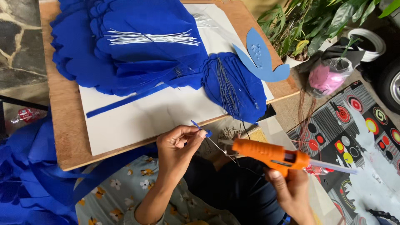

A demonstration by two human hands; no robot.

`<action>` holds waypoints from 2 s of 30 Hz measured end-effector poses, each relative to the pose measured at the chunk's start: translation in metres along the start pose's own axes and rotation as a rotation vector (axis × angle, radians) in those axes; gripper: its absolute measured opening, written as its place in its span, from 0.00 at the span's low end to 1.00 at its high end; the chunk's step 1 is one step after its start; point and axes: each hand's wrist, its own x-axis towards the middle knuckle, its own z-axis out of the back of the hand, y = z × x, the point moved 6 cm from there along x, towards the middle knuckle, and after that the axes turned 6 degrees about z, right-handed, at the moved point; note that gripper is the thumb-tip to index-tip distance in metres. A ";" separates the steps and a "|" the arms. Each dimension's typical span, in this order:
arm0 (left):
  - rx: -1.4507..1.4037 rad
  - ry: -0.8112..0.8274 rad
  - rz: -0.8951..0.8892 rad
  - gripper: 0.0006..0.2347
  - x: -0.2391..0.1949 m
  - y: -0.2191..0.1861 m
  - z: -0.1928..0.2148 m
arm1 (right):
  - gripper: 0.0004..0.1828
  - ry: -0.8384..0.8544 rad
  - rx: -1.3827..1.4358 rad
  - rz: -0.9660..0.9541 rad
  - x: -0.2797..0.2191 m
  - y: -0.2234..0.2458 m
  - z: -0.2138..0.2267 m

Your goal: The person assembles blue fabric pieces by wrapping thin strips around wire stems and securing them with a hot glue gun. They repeatedly pick up strips, wrap them, apply glue, and place the finished pieces on the table.

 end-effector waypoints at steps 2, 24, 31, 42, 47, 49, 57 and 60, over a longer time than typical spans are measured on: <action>0.000 0.001 0.003 0.04 -0.001 0.004 0.000 | 0.14 0.016 -0.088 0.022 0.003 0.015 -0.005; 0.032 -0.021 0.003 0.03 -0.005 0.007 -0.001 | 0.17 -0.021 -0.310 0.036 -0.008 0.009 -0.004; 0.056 0.027 -0.016 0.02 -0.007 0.000 -0.006 | 0.17 -0.014 -0.326 0.070 -0.007 0.014 -0.004; 0.056 -0.003 -0.014 0.03 -0.006 0.007 -0.003 | 0.19 -0.034 -0.359 0.064 -0.012 0.008 0.000; 0.076 0.003 -0.024 0.02 -0.007 0.006 -0.005 | 0.18 -0.025 -0.345 0.055 -0.009 0.016 -0.003; 0.079 -0.003 -0.025 0.02 -0.006 0.005 -0.004 | 0.20 -0.014 -0.332 0.029 -0.009 0.014 -0.002; 0.064 0.021 -0.035 0.02 -0.006 0.007 -0.005 | 0.19 -0.039 -0.343 0.084 -0.014 0.010 0.003; 0.074 0.034 -0.052 0.03 -0.007 0.001 -0.007 | 0.17 -0.016 -0.358 0.095 -0.009 0.018 0.000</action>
